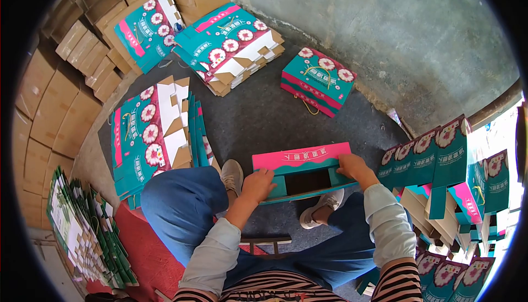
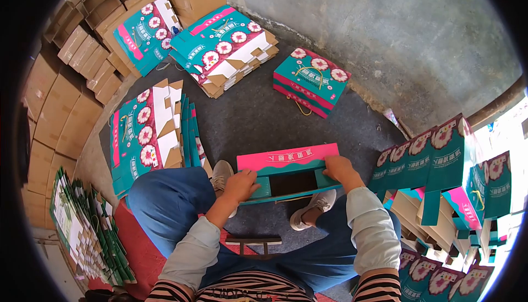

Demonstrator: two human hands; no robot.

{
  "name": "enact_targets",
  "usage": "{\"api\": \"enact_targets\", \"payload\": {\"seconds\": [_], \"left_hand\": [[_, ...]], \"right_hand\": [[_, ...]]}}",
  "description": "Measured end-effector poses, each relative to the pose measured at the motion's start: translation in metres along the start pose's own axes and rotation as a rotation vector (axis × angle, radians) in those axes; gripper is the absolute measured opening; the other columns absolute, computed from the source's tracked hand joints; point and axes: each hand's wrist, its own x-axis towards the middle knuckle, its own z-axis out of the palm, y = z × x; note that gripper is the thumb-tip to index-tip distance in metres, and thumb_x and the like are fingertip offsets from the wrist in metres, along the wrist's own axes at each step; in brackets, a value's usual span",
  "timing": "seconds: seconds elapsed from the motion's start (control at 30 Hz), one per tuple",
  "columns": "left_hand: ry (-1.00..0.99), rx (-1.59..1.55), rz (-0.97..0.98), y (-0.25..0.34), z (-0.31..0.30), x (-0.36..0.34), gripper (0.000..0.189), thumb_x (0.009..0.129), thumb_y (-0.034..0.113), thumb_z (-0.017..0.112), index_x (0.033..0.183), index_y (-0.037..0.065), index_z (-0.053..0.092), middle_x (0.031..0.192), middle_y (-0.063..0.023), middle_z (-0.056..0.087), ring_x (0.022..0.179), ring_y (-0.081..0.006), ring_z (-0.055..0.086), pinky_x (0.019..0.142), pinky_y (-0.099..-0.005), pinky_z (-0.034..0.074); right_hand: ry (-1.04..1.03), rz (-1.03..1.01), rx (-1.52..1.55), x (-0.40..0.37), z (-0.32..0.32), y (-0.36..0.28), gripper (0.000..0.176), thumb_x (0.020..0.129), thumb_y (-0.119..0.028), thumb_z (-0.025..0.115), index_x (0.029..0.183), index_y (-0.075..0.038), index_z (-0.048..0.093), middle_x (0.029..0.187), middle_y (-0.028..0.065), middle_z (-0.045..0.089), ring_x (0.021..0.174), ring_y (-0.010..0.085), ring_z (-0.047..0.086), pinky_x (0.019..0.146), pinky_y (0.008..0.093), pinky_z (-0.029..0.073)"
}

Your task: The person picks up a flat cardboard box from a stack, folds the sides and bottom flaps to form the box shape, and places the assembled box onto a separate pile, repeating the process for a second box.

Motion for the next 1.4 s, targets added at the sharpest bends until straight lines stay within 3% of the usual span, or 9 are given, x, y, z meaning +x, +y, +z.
{"api": "enact_targets", "payload": {"seconds": [0.27, 0.47, 0.57, 0.67, 0.77, 0.9, 1.17, 1.3, 1.4], "left_hand": [[0.12, -0.44, -0.15, -0.005, -0.012, -0.014, 0.022, 0.084, 0.025, 0.064, 0.089, 0.005, 0.058, 0.091, -0.0134, 0.06, 0.079, -0.0335, 0.06, 0.067, -0.0415, 0.047], [0.28, -0.161, -0.505, 0.003, -0.018, -0.026, 0.041, 0.083, 0.035, 0.067, 0.102, 0.0, 0.055, 0.1, -0.0181, 0.06, 0.092, -0.0331, 0.061, 0.075, -0.0408, 0.047], [0.311, -0.164, -0.47, -0.014, 0.01, -0.03, 0.052, 0.083, 0.039, 0.067, 0.112, -0.002, 0.053, 0.105, -0.0212, 0.061, 0.096, -0.0346, 0.062, 0.08, -0.0404, 0.048], [0.048, -0.775, -0.422, -0.046, 0.053, -0.031, 0.056, 0.084, 0.039, 0.065, 0.12, -0.002, 0.051, 0.108, -0.0233, 0.063, 0.099, -0.0355, 0.062, 0.083, -0.0397, 0.047], [0.004, -0.807, -0.445, -0.052, 0.052, -0.034, 0.055, 0.085, 0.037, 0.064, 0.121, -0.002, 0.051, 0.102, -0.0229, 0.065, 0.097, -0.036, 0.063, 0.083, -0.0394, 0.047], [0.101, -0.512, -0.437, -0.011, -0.006, -0.025, 0.043, 0.088, 0.027, 0.064, 0.117, -0.003, 0.053, 0.1, -0.0165, 0.065, 0.092, -0.0238, 0.062, 0.081, -0.0338, 0.048], [0.571, -0.643, -0.019, 0.081, -0.092, 0.025, 0.041, 0.086, 0.018, 0.064, 0.121, 0.001, 0.049, 0.107, -0.0192, 0.059, 0.097, -0.0308, 0.061, 0.082, -0.0372, 0.047], [0.557, -0.73, 0.119, 0.169, -0.121, 0.055, 0.046, 0.084, 0.017, 0.068, 0.122, 0.0, 0.048, 0.113, -0.0197, 0.057, 0.1, -0.0341, 0.059, 0.084, -0.0383, 0.046], [0.661, -0.63, 0.456, 0.239, -0.124, 0.085, 0.062, 0.082, 0.021, 0.07, 0.132, -0.001, 0.041, 0.12, -0.0223, 0.054, 0.107, -0.0377, 0.056, 0.088, -0.0405, 0.047]], "right_hand": [[-0.071, -0.016, 0.229, -0.019, -0.022, 0.019, 0.032, 0.08, -0.039, 0.065, 0.093, -0.009, 0.065, 0.093, 0.0118, 0.067, 0.09, 0.0313, 0.063, 0.075, 0.0421, 0.048], [-0.018, 0.065, 0.18, -0.018, -0.039, 0.038, 0.042, 0.083, -0.04, 0.063, 0.104, -0.005, 0.064, 0.098, 0.0165, 0.066, 0.09, 0.0328, 0.063, 0.078, 0.0401, 0.049], [0.031, 0.204, 0.177, -0.009, -0.017, 0.052, 0.058, 0.079, -0.049, 0.063, 0.11, 0.0, 0.062, 0.111, 0.0197, 0.063, 0.102, 0.033, 0.061, 0.086, 0.0417, 0.047], [-0.097, 0.286, 0.55, -0.01, -0.008, 0.038, 0.075, 0.076, -0.058, 0.063, 0.114, 0.006, 0.058, 0.113, 0.0248, 0.061, 0.103, 0.0346, 0.061, 0.089, 0.0417, 0.047], [-0.196, 0.273, 0.591, -0.018, -0.034, 0.015, 0.076, 0.075, -0.057, 0.063, 0.114, 0.008, 0.057, 0.109, 0.0274, 0.061, 0.102, 0.0376, 0.061, 0.086, 0.0424, 0.047], [0.159, 0.084, 0.443, -0.015, -0.041, 0.026, 0.068, 0.077, -0.052, 0.064, 0.107, 0.008, 0.056, 0.106, 0.0289, 0.061, 0.098, 0.0419, 0.06, 0.082, 0.0448, 0.048], [0.954, 0.006, 0.459, -0.171, -0.162, 0.004, 0.045, 0.081, -0.021, 0.068, 0.117, 0.001, 0.052, 0.103, 0.0237, 0.061, 0.095, 0.0434, 0.058, 0.077, 0.0428, 0.048], [1.217, 0.27, 0.564, -0.271, -0.177, 0.035, 0.046, 0.084, -0.014, 0.069, 0.122, 0.004, 0.05, 0.103, 0.0125, 0.062, 0.09, 0.0199, 0.062, 0.073, 0.0325, 0.051], [1.421, 0.399, 0.455, -0.353, -0.164, 0.098, 0.049, 0.087, -0.01, 0.065, 0.129, 0.003, 0.043, 0.107, 0.0105, 0.06, 0.095, 0.0168, 0.059, 0.078, 0.0291, 0.048]]}}
